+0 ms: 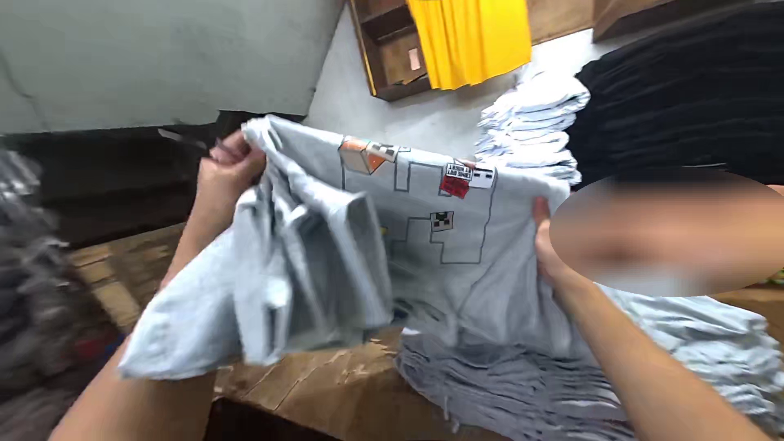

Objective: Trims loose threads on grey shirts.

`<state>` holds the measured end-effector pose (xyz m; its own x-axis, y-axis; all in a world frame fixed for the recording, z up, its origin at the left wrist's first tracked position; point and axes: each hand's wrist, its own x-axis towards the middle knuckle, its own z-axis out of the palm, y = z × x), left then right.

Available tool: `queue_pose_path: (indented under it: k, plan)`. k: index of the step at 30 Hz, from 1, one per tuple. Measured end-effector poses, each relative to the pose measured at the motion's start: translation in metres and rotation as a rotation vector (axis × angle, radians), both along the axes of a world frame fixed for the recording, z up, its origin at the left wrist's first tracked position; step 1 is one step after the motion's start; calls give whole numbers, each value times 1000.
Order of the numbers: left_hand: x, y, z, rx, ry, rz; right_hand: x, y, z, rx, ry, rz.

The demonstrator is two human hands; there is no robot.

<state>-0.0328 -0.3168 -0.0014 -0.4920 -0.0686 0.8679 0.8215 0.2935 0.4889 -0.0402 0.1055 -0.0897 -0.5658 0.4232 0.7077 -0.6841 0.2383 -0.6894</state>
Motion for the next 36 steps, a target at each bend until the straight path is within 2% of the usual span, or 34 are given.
queue_pose_path:
  k: [2, 4, 7, 9, 11, 12, 14, 16, 18, 20, 21, 22, 24, 26, 27, 28, 30, 33, 36]
  plan:
    - [-15, -44, -55, 8, -40, 21, -21, -9, 29, 288, 165, -170]
    - [-19, -64, -110, 51, -182, 51, -35, -29, 50, 516, 331, -302]
    - [-20, -67, -158, 426, -489, 58, -41, -70, 65, 697, 599, -421]
    - [-17, -61, -157, 741, -612, 223, -36, -98, 66, 727, 718, -443]
    - [-4, -49, -144, 820, -488, 506, -34, -121, 63, 690, 835, -478]
    - [-1, -47, -140, 756, -333, 647, -35, -130, 62, 655, 875, -492]
    - [-13, -67, -134, 501, -3, 941, -45, -145, 63, 566, 915, -494]
    - [-25, -90, -121, 289, 66, 1162, -72, -161, 64, 475, 930, -424]
    - [-44, -105, -112, 166, -84, 1281, -114, -183, 57, 426, 839, -320]
    - [-75, -122, -118, 40, -334, 1286, -168, -208, 34, 458, 562, -226]
    - [-94, -134, -134, -47, -448, 1274, -198, -217, 11, 521, 380, -160]
    - [-114, -145, -164, -143, -539, 1262, -228, -222, -22, 630, 207, -90]
    - [-141, -167, -267, -319, -680, 1243, -270, -215, -122, 986, -74, 22]
    - [-148, -186, -380, -325, -823, 1269, -284, -197, -220, 1365, -393, 154]
    - [-149, -197, -410, -265, -863, 1330, -286, -193, -236, 1483, -573, 234]
    - [-151, -206, -417, -229, -908, 1374, -290, -193, -233, 1559, -713, 284]
    - [-141, -203, -411, -308, -859, 1332, -287, -192, -218, 1634, -831, 244]
    - [-137, -182, -375, -389, -682, 1228, -280, -198, -200, 1544, -724, 109]
    - [-132, -131, -328, -356, -702, 935, -263, -202, -173, 1509, -703, 190]
